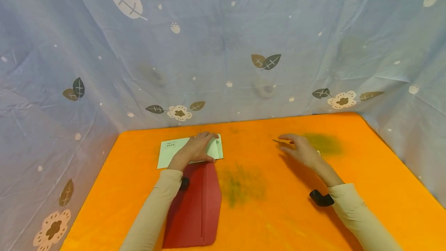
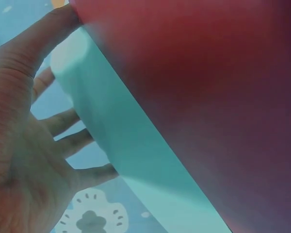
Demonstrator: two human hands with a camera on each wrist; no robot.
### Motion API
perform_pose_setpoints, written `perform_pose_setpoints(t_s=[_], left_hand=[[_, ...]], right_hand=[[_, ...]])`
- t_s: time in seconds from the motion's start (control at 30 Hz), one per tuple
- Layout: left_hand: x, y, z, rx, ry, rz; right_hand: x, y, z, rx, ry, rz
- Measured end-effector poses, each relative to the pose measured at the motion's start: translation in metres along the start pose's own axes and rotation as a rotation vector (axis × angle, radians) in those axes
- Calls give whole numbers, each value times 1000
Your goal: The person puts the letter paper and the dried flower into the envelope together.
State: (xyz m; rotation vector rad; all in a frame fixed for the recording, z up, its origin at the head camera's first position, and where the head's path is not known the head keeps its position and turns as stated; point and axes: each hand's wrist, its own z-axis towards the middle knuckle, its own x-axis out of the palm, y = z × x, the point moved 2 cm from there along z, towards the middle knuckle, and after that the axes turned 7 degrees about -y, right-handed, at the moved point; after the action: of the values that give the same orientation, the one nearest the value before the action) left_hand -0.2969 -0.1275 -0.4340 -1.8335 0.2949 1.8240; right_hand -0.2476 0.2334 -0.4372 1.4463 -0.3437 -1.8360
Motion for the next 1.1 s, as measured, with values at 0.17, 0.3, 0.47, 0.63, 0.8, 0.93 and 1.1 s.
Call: perform_pose_setpoints(t_s=[0.17, 0.3, 0.47, 0.63, 0.8, 0.93, 1.1], left_hand=[[0, 0, 1, 7, -1, -1], [1, 1, 1, 16, -9, -4], [2, 2, 2, 22, -14, -7], [0, 3, -1, 27, -17, -6], [0, 3, -1, 35, -20, -21], [0, 3, -1, 33, -18, -24], [1, 3, 0, 27, -15, -18]], right_hand=[[-17, -15, -16, -136, -73, -136], [-28, -24, -28, -245, -125, -215], [-38, -34, -39, -292, -129, -289], [-42, -41, -47, -291, -72, -259], [-46, -51, -50, -257, -69, -217], [-47, -55, -50, -234, -82, -211], [-49, -56, -48, -203, -71, -204]])
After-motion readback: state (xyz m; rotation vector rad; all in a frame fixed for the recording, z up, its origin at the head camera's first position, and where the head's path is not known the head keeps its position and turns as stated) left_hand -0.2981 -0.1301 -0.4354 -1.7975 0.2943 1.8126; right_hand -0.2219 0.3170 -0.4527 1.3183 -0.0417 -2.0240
